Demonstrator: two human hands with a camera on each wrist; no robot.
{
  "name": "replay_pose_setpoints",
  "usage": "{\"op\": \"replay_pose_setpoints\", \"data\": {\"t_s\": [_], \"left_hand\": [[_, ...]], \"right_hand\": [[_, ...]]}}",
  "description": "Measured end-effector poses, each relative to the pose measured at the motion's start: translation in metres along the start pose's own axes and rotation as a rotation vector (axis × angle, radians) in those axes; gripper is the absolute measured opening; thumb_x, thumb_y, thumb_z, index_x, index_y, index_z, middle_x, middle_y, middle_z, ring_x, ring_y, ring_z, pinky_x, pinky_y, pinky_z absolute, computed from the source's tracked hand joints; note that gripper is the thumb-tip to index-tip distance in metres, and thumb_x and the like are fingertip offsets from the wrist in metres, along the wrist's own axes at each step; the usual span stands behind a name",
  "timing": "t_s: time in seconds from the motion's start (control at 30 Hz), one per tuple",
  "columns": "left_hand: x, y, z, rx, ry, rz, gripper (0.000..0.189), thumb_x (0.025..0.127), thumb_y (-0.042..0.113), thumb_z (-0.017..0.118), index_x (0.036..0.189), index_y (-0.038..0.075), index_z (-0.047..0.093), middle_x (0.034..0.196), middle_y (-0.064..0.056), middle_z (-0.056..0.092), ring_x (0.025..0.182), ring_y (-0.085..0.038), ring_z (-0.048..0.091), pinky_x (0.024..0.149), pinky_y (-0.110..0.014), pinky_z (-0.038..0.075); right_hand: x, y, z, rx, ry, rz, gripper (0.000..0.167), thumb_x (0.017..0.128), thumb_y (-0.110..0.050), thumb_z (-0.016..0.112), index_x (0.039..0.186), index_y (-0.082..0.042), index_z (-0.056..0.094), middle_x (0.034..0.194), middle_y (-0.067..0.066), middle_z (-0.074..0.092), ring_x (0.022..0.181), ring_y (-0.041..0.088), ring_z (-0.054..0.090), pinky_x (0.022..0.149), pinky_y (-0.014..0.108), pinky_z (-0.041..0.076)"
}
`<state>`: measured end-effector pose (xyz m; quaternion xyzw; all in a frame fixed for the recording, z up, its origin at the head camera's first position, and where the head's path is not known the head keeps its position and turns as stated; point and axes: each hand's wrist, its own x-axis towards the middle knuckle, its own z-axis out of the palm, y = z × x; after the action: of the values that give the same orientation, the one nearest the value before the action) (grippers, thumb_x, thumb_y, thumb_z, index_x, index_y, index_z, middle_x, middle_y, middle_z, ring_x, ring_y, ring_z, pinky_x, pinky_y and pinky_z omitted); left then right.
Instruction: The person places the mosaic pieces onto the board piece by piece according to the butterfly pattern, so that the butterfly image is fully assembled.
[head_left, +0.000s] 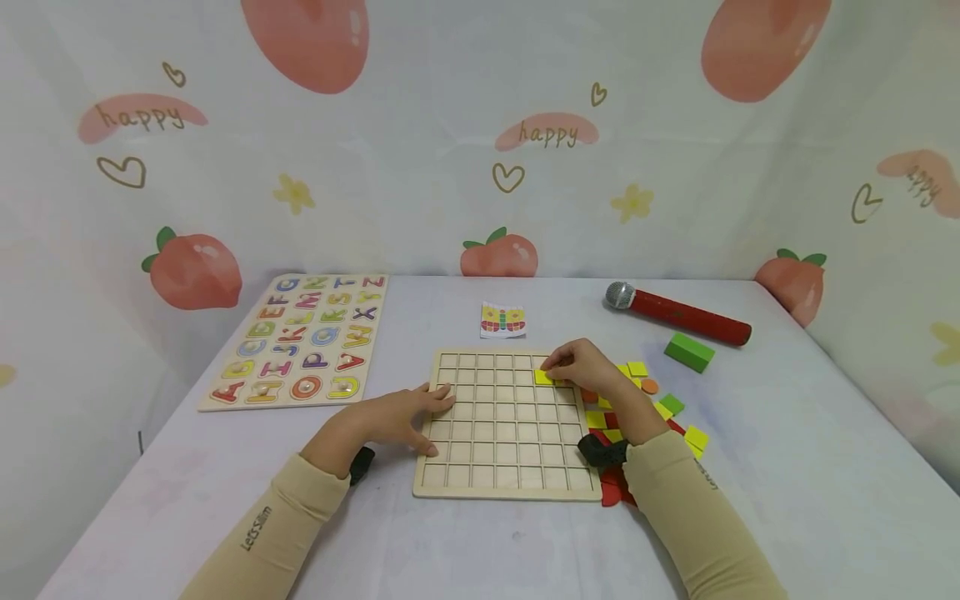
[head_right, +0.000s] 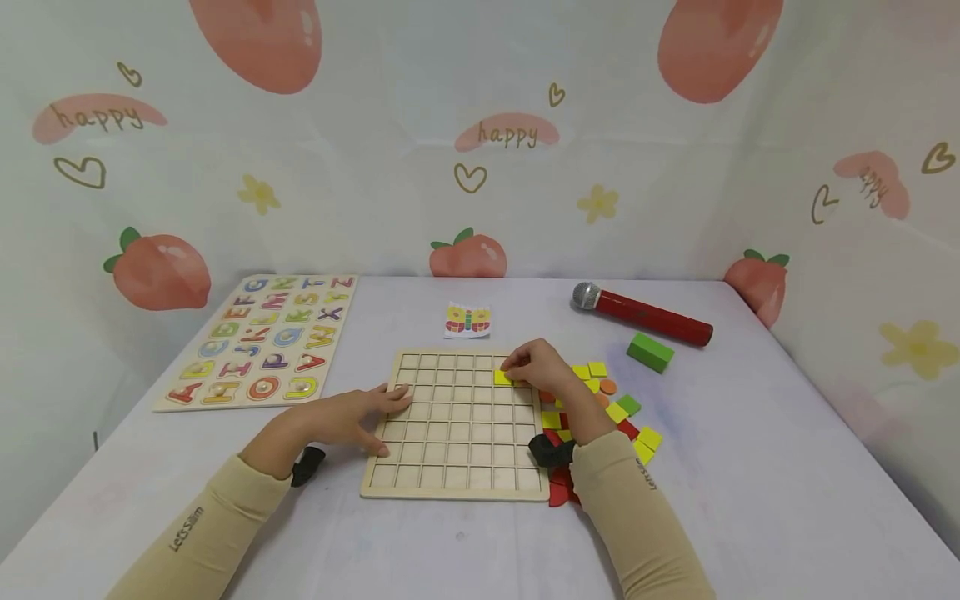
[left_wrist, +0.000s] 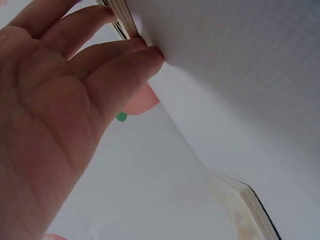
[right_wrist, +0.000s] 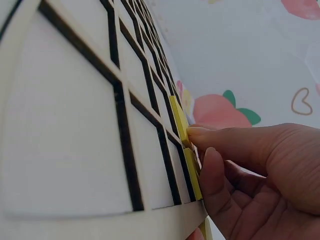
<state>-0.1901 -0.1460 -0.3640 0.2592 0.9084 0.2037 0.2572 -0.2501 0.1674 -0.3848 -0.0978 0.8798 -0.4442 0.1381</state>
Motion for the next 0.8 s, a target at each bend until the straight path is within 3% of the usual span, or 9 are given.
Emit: {"op": "replay_pose_setpoints", "data": {"t_s": [0.2, 0.4, 0.63, 0.8], "left_hand": [[0.0, 0.0, 0.0, 0.012, 0.002, 0.005, 0.075, 0.079, 0.027, 0.073, 0.144, 0.015, 0.037, 0.156, -0.001, 0.019, 0.146, -0.03, 0.006, 0.115, -0.051, 0.017], [-0.001, 0.002, 0.0, 0.009, 0.001, 0.004, 0.075, 0.08, 0.027, 0.073, 0.144, 0.014, 0.037, 0.156, -0.002, 0.019, 0.145, -0.03, 0.006, 0.115, -0.051, 0.016], [-0.002, 0.003, 0.0, 0.015, 0.001, -0.002, 0.075, 0.08, 0.027, 0.073, 0.144, 0.015, 0.037, 0.156, -0.002, 0.019, 0.145, -0.03, 0.006, 0.115, -0.052, 0.016], [-0.002, 0.003, 0.0, 0.017, 0.002, -0.001, 0.075, 0.079, 0.027, 0.073, 0.144, 0.015, 0.037, 0.156, -0.002, 0.019, 0.145, -0.03, 0.007, 0.115, -0.052, 0.016]], "right_hand": [[0.001, 0.003, -0.004, -0.009, -0.009, 0.009, 0.02, 0.087, -0.013, 0.065, 0.102, 0.001, 0.069, 0.097, 0.011, 0.066, 0.075, 0.014, 0.053, 0.067, 0.022, 0.048], [-0.004, 0.01, -0.02, 0.027, -0.01, 0.058, 0.028, 0.088, -0.018, 0.064, 0.108, 0.002, 0.066, 0.097, 0.012, 0.065, 0.068, 0.017, 0.052, 0.064, 0.025, 0.048], [-0.012, 0.021, -0.038, -0.044, 0.007, 0.128, 0.028, 0.088, -0.015, 0.064, 0.11, 0.002, 0.065, 0.099, 0.013, 0.063, 0.075, 0.016, 0.055, 0.07, 0.023, 0.05], [-0.014, 0.026, -0.042, -0.069, -0.031, 0.12, 0.03, 0.084, -0.013, 0.068, 0.108, 0.005, 0.064, 0.094, 0.011, 0.063, 0.076, 0.015, 0.055, 0.07, 0.022, 0.051]]}}
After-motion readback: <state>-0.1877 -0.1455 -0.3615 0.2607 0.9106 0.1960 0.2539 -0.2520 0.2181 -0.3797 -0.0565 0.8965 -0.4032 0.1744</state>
